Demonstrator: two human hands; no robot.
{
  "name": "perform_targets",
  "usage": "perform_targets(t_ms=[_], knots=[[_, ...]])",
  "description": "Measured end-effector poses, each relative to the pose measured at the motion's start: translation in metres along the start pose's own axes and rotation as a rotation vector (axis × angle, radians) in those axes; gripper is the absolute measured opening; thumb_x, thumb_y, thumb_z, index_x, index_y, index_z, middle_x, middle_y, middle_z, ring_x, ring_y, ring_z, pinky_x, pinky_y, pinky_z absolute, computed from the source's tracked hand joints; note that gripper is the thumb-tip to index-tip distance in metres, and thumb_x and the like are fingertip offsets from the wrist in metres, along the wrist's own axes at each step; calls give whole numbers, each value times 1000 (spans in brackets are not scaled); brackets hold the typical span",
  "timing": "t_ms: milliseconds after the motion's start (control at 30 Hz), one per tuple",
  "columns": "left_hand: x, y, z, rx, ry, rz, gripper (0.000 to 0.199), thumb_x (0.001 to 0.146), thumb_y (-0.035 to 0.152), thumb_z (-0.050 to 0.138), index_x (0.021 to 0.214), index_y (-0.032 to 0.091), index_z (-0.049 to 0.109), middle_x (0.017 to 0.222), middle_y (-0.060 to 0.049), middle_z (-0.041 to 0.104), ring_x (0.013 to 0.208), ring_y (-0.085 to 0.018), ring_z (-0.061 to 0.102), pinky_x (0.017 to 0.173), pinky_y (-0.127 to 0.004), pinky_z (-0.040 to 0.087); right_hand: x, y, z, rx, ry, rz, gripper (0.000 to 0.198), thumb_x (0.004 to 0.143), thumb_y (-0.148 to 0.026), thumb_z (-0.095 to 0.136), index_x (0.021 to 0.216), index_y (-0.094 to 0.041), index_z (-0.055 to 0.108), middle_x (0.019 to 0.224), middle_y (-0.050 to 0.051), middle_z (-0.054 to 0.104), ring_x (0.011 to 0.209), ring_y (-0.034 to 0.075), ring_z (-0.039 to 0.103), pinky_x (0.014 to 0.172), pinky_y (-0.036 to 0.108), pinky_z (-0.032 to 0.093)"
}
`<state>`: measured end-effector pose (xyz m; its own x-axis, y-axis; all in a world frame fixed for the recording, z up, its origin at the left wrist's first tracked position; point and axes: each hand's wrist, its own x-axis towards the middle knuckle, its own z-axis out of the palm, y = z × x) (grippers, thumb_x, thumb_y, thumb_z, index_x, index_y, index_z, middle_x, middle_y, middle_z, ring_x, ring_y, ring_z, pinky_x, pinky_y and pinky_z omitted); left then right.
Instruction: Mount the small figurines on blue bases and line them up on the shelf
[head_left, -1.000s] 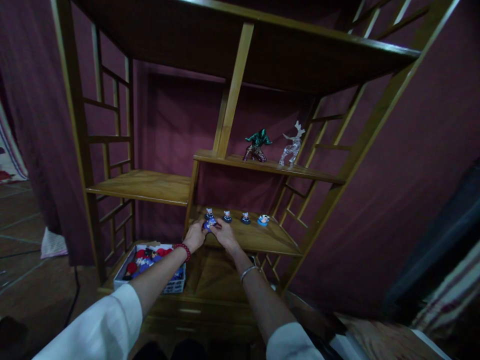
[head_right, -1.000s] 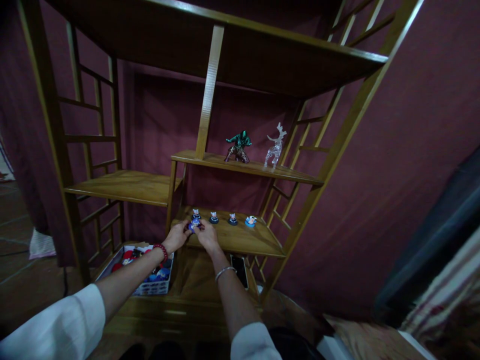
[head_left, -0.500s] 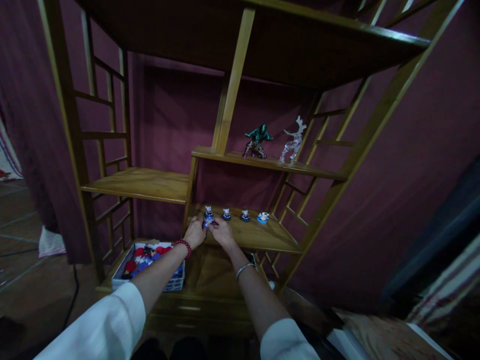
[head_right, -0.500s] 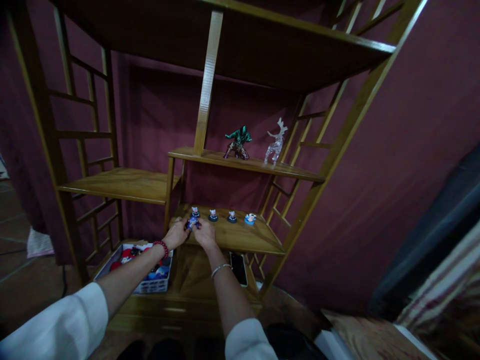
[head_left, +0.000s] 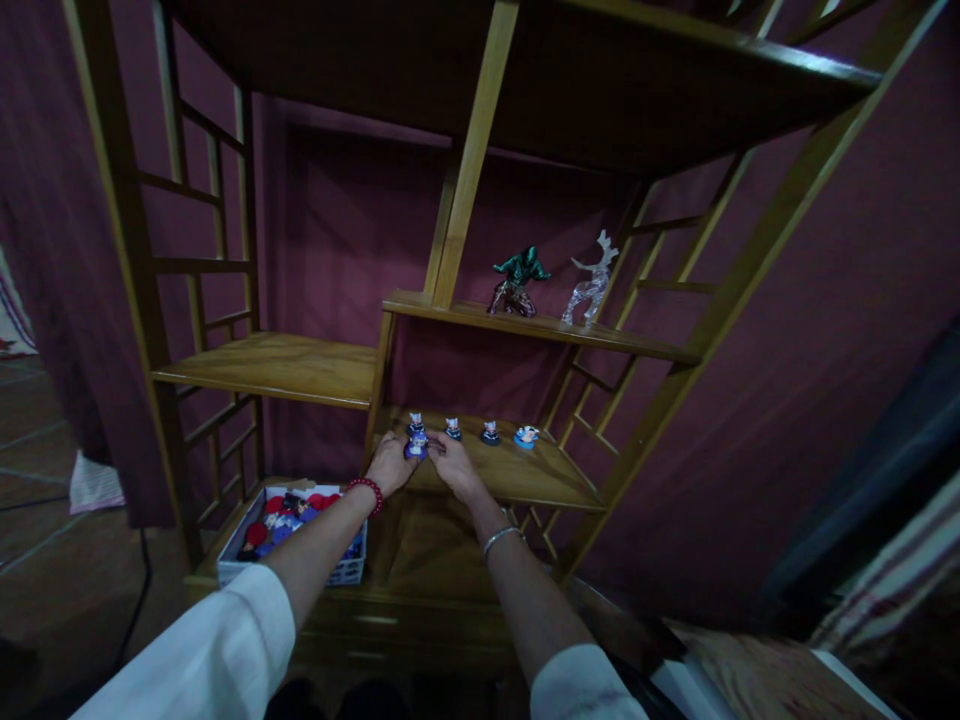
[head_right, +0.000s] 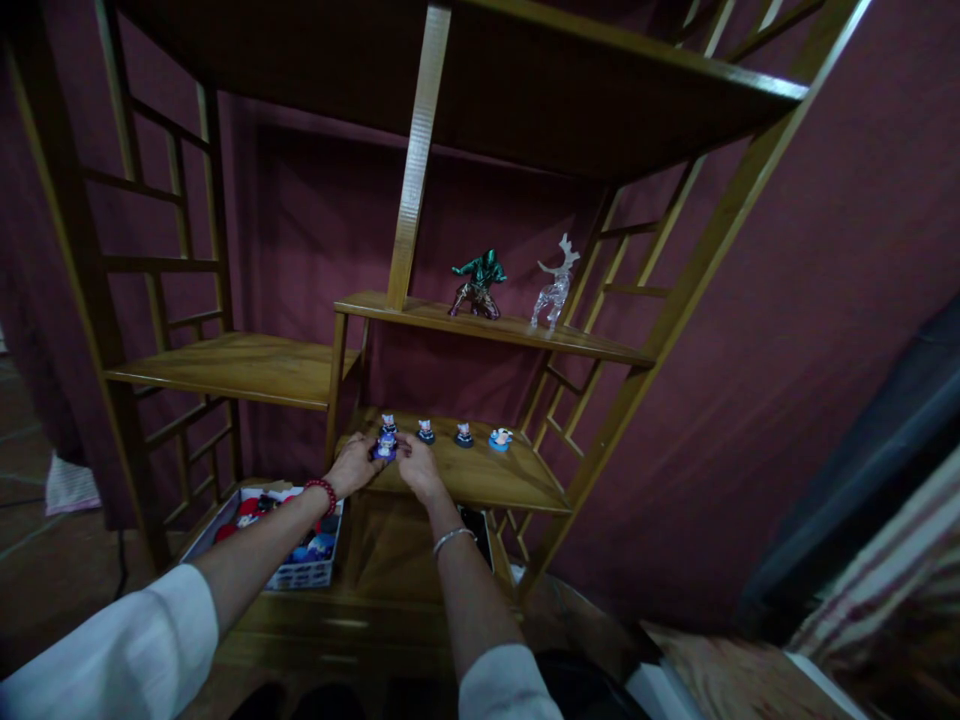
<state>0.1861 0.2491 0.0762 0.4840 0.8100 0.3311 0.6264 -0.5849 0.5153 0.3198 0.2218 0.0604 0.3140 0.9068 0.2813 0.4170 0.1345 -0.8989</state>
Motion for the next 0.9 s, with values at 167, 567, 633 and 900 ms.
perform_targets(t_ms=[167,567,633,900], knots=[[2,2,1,11,10,12,29,69,33,57,89,13,60,89,-9,55,90,-19,53,78,-25,41,10,3,-2,-86,86,54,29,71,-12,48,98,-18,59,90,4,66,81,15,62,71,27,51],[1,9,4,79,44,-35,29,73,37,52,89,15,59,96,-9,54,85,-18,54,78,-26,40,33,10,-5,-493,81,-10,38,66,-10,54,102,-22,58,104,3,64,95,16,58,84,25,42],[0,10,3,83,50,-43,27,73,36,52,88,15,60,95,-8,54,84,-17,54,78,-26,40,35,10,-4,-521,74,-23,39,65,-9,53,101,-23,59,103,1,64,95,16,58,83,24,42],[0,11,2,94,65,-39,27,73,36,52,88,15,60,93,-8,54,84,-17,54,79,-25,40,43,7,-4,-646,33,-26,45,65,-3,48,102,-25,60,101,1,65,94,16,58,79,22,42]])
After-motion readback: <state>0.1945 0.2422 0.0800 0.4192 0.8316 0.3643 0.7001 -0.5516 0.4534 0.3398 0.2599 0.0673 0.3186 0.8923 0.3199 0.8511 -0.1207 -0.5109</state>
